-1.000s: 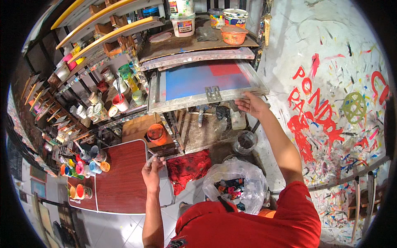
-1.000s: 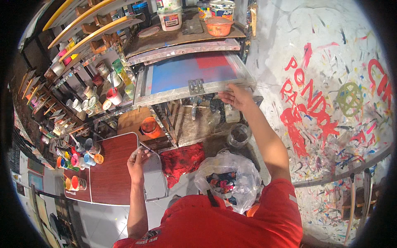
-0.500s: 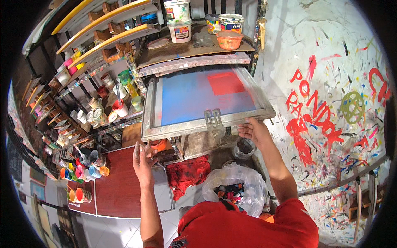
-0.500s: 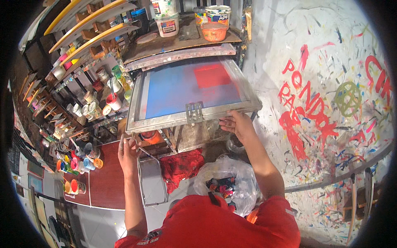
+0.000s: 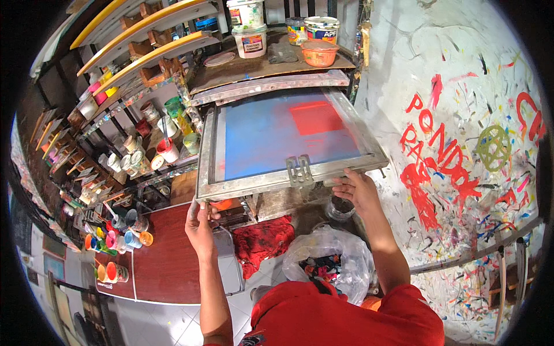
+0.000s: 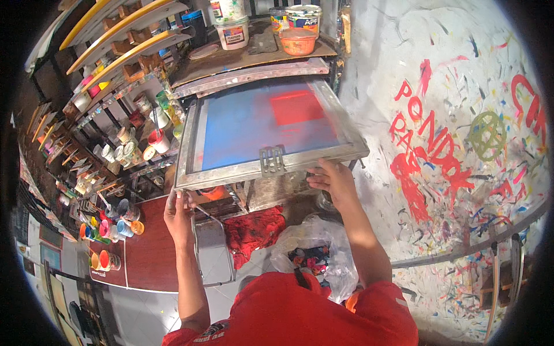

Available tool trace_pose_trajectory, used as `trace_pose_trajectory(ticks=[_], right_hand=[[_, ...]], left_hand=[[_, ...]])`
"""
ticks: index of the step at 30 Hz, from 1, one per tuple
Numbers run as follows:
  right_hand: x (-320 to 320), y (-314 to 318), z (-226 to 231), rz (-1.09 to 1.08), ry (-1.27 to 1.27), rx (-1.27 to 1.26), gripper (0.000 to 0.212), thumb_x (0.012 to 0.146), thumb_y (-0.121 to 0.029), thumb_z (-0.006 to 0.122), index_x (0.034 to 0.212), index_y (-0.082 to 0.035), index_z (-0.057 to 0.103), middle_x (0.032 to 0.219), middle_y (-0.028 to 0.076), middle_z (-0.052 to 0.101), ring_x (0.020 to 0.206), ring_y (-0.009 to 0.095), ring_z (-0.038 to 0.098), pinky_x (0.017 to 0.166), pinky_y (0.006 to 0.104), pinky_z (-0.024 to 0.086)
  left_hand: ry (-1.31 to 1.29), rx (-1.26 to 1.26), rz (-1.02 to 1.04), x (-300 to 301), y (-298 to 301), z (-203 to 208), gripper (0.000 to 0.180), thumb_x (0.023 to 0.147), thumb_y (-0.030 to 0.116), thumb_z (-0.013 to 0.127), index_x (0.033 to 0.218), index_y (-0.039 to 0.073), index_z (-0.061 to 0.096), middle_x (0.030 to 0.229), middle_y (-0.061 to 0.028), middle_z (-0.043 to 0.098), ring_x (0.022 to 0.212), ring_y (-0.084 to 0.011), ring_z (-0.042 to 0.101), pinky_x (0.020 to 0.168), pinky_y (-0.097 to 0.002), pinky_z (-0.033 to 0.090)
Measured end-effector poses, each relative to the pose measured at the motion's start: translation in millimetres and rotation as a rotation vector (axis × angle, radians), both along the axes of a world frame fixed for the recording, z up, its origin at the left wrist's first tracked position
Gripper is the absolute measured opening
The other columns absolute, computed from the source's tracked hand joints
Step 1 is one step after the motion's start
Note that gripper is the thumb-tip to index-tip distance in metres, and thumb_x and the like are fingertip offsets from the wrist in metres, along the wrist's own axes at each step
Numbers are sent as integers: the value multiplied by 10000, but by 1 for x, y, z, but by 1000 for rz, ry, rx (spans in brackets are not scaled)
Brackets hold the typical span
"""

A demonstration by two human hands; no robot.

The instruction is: The person cleans a spatula with a cloth and then uses the spatula to transfer yellow ink from a small container into another cup, stirring it with a wooden tool.

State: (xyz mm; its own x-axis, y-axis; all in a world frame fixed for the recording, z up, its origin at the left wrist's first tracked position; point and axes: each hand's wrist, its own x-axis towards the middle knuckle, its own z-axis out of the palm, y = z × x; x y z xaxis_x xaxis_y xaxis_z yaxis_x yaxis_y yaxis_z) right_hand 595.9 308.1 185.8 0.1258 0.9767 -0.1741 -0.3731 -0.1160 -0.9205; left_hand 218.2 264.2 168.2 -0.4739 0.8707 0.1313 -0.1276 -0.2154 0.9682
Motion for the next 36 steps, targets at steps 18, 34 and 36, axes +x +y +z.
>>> trace_pose_trajectory(ticks=[18,34,36], right_hand=[[44,-16,-50,-567,-665,558,452,982,-121,541,1408,-21,427,1176,184,594,784,213,672,641,281,561],[72,78,-46,-436,-837,440,407,997,-207,527,1335,20,518,1118,162,674,946,202,681,710,289,543],[60,90,-40,-400,-804,454,404,1001,-201,515,1341,16,514,1133,166,670,952,209,684,705,285,554]], left_hand=[[159,105,88,-15,-8,-25,472,860,68,720,1278,-77,555,812,11,660,741,-23,548,704,-201,466],[273,48,120,-27,62,-6,500,810,232,788,1201,-39,633,673,9,625,627,-5,473,574,-203,420],[327,77,134,-36,81,-20,497,806,250,790,1188,-31,643,667,17,619,620,-13,472,565,-212,417]])
